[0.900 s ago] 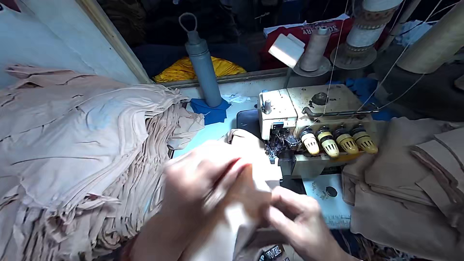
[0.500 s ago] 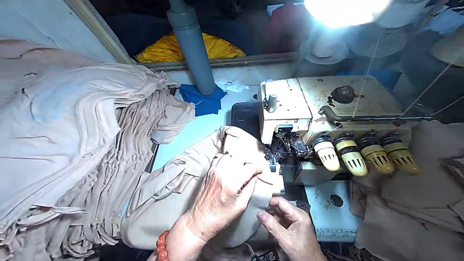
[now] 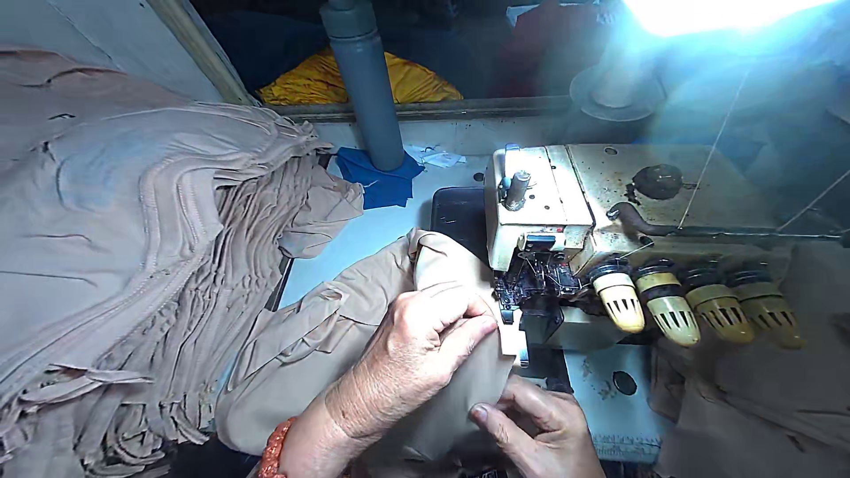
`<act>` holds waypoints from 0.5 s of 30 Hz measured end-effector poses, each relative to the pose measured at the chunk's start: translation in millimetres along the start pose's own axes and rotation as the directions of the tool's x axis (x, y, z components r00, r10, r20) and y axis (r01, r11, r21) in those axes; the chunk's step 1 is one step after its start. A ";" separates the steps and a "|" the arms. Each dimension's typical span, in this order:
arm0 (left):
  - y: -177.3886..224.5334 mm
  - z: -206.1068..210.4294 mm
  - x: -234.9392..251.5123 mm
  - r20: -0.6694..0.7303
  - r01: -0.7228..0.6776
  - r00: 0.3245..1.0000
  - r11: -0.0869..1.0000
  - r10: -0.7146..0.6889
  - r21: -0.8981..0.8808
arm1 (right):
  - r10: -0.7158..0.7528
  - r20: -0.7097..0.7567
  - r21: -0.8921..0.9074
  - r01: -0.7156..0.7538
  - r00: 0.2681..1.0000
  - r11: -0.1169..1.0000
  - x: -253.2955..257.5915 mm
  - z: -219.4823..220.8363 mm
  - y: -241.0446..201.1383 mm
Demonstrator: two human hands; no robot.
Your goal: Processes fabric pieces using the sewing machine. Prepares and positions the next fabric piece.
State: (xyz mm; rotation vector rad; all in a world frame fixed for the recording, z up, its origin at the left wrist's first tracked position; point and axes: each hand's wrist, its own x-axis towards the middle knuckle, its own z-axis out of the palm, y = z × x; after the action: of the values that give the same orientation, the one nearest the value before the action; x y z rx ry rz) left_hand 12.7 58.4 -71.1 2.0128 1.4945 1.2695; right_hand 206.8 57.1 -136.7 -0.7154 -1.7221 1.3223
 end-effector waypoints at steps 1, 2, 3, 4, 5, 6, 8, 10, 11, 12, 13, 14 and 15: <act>-0.3 -0.1 2.7 -0.015 -0.007 1.000 1.000 0.007 0.010 | -0.016 -0.027 -0.025 0.015 1.000 1.000 -1.8 -1.0 -0.4; -0.8 1.0 5.7 -0.035 -0.007 0.999 0.999 0.008 0.035 | -0.044 -0.073 -0.056 0.040 0.996 0.998 -3.4 -1.7 0.1; -2.0 3.0 8.5 -0.051 0.001 0.999 0.998 0.002 0.061 | -0.075 -0.131 -0.076 0.065 0.989 0.995 -4.9 -1.6 2.6; -4.4 5.9 11.1 -0.061 0.014 0.998 0.996 -0.008 0.089 | -0.096 -0.181 -0.079 0.083 0.979 0.993 -5.6 -1.7 6.5; -7.6 9.4 13.1 -0.066 0.033 0.998 0.992 -0.025 0.119 | -0.095 -0.218 -0.061 0.084 0.971 0.995 -6.3 -1.4 10.6; -11.5 12.7 13.9 -0.065 0.052 0.997 0.988 -0.043 0.147 | -0.074 -0.239 -0.031 0.068 0.968 0.997 -7.2 -0.7 13.8; -18.8 17.3 13.8 -0.046 0.090 0.996 0.975 -0.082 0.202 | -0.012 -0.254 0.031 0.020 0.967 0.999 -10.4 1.2 17.9; -20.5 17.7 13.1 -0.013 0.080 0.997 0.969 -0.080 0.233 | 0.044 -0.227 0.068 -0.029 0.973 0.997 -15.0 2.1 17.7; -19.8 17.6 12.5 0.003 0.065 0.998 0.967 -0.068 0.245 | 0.070 -0.203 0.095 -0.051 0.977 0.994 -17.5 2.6 16.0; -18.7 18.1 11.3 0.015 0.050 0.998 0.963 -0.056 0.266 | 0.093 -0.175 0.123 -0.072 0.980 0.990 -20.3 3.1 14.4; -17.0 18.9 10.0 0.024 0.039 0.999 0.955 -0.048 0.293 | 0.112 -0.147 0.149 -0.090 0.983 0.985 -23.2 3.3 13.6; -15.1 20.1 8.9 0.026 0.033 0.999 0.945 -0.043 0.326 | 0.128 -0.126 0.170 -0.106 0.984 0.980 -25.4 3.4 13.2; -13.5 22.2 7.9 0.019 0.024 0.999 0.933 -0.033 0.358 | 0.140 -0.115 0.188 -0.117 0.983 0.975 -26.6 3.1 12.7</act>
State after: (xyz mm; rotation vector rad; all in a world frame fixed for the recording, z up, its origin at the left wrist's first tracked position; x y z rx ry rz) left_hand 22.9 75.9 -89.0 2.2052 1.8461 1.0119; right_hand 216.7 37.1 -156.3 -0.7996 -1.4538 1.4680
